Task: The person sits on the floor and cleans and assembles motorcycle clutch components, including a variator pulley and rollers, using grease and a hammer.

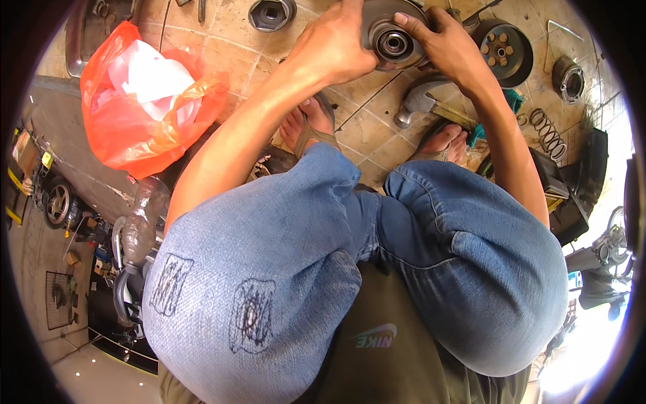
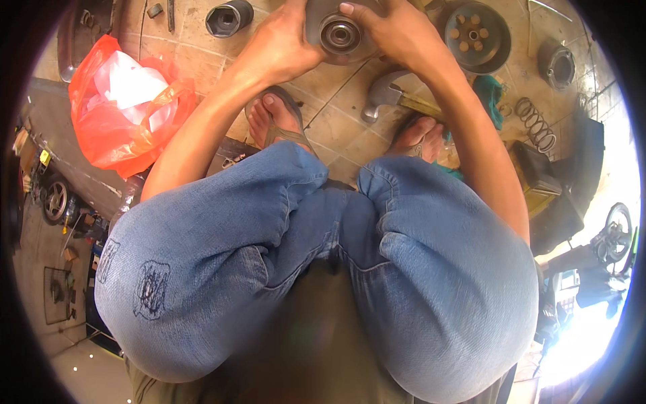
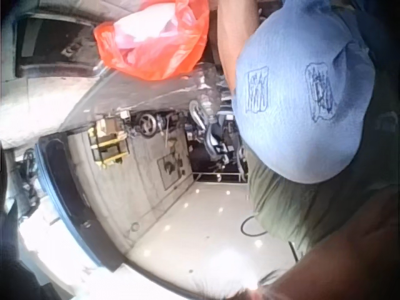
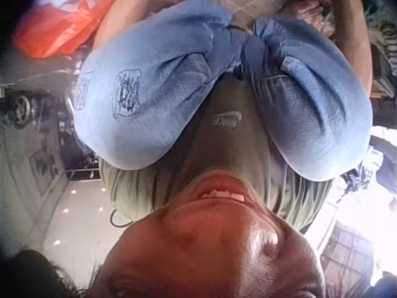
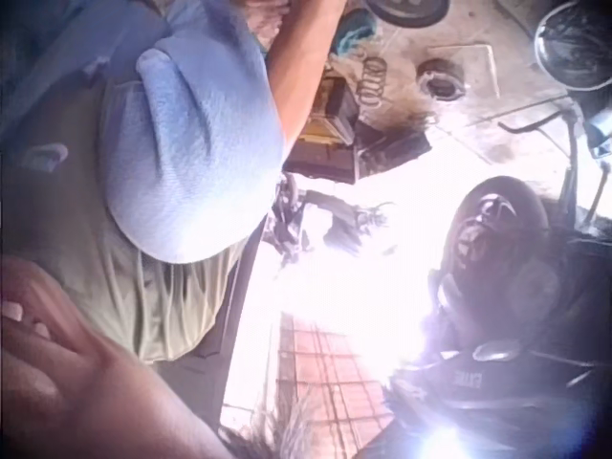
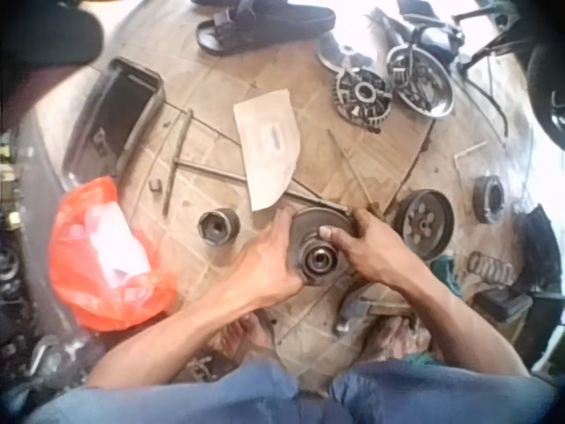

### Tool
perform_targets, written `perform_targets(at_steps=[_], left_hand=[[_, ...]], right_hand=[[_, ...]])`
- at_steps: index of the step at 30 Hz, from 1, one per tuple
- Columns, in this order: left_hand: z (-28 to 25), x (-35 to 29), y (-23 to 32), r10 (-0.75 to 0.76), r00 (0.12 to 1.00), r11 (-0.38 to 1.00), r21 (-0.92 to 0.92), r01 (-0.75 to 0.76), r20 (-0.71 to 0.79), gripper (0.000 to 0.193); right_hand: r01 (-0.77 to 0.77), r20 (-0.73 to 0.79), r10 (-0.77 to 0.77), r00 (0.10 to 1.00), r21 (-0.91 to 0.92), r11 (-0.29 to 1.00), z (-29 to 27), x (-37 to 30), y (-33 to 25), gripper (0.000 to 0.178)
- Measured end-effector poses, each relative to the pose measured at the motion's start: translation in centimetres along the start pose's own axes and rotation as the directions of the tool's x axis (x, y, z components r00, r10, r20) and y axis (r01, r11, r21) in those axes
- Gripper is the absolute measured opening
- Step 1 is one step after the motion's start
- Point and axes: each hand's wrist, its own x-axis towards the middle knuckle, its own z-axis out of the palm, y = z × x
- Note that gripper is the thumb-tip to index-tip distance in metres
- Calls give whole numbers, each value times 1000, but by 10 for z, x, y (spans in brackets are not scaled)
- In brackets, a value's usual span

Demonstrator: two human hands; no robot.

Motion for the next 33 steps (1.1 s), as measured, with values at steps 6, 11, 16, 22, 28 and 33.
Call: perform_targets(at_steps=[6, 11, 16, 22, 28, 33], left_hand=[[8, 5, 11, -38, 998, 997, 63, 41, -45, 88], [35, -17, -10, 181, 931, 972, 201, -120, -317, 100], [46, -7, -18, 392, 826, 914, 276, -298, -404, 86], [58, 17, -26, 505, 704, 863, 306, -402, -499, 78], [63, 16, -35, 555, 622, 832, 384, -401, -553, 63], [67, 18, -36, 515, 658, 857, 326, -399, -549, 65]], right_hand=[[-71, -31, 70, 997, -27, 997, -1, 15, 21, 72], [375, -469, -474, 745, -292, 880, 1, -46, 50, 48], [262, 18, -322, 947, -626, 735, 28, -107, 112, 42], [315, 47, -333, 942, -470, 825, 26, -99, 127, 38], [372, -151, -377, 914, -59, 926, -3, -111, 102, 27], [420, -309, -446, 840, -150, 895, -25, -96, 75, 29]])
